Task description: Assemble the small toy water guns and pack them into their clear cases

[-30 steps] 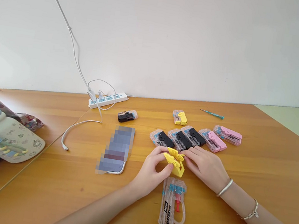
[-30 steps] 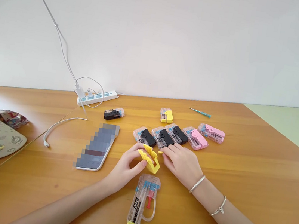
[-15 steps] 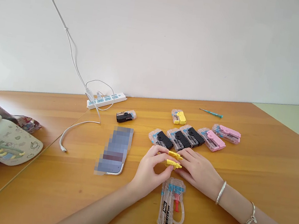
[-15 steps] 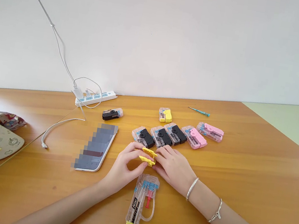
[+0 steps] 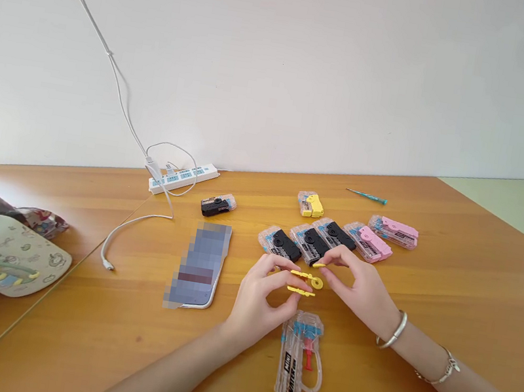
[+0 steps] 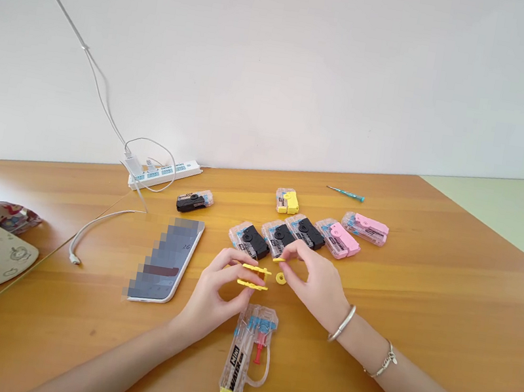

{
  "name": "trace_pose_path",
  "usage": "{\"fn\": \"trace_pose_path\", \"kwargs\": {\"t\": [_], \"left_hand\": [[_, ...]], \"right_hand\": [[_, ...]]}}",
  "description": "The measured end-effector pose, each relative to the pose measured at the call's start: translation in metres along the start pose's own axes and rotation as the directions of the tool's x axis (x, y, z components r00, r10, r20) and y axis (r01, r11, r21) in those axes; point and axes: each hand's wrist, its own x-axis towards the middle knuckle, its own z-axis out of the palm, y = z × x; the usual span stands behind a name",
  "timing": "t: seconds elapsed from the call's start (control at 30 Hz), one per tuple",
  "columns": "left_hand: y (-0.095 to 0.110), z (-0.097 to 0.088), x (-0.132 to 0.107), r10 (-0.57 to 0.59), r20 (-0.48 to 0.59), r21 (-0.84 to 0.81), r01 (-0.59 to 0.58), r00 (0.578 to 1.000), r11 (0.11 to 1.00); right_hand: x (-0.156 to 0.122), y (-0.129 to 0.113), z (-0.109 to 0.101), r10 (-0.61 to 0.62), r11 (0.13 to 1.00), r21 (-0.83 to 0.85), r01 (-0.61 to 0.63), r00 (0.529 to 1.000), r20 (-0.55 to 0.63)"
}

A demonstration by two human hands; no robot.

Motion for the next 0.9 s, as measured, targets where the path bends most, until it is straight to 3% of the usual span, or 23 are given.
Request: {"fn": "trace_pose_path", "kwargs": {"t": [0.2, 0.33, 0.57, 0.77, 0.9], "left_hand": [[-0.001, 0.000, 0.000, 0.042, -0.002, 0.079, -0.041, 0.999, 0.996], [0.000, 0.000, 0.000, 0.077, 0.006, 0.117, -0.077, 0.997, 0.990], [-0.001, 0.000, -0.001, 0.122, 0.056, 0.185, -0.130, 0.991, 0.974], [-0.001, 0.000, -0.001, 0.120, 0.052, 0.180, -0.127, 0.991, 0.975], [-0.001, 0.000, -0.001, 0.125, 0.049, 0.171, -0.131, 0.991, 0.976]], "right_hand": [[0.000, -0.016, -0.005, 0.073, 0.948, 0.307, -0.081, 0.997, 0.037], [0.002, -0.015, -0.006, 0.152, 0.864, 0.456, -0.213, 0.974, 0.167], [0.003, -0.016, -0.006, 0.154, 0.803, 0.501, -0.322, 0.925, 0.348], [0.004, -0.017, -0.008, 0.188, 0.775, 0.500, -0.387, 0.896, 0.402], [0.005, -0.018, -0.007, 0.169, 0.768, 0.529, -0.361, 0.911, 0.377]]}}
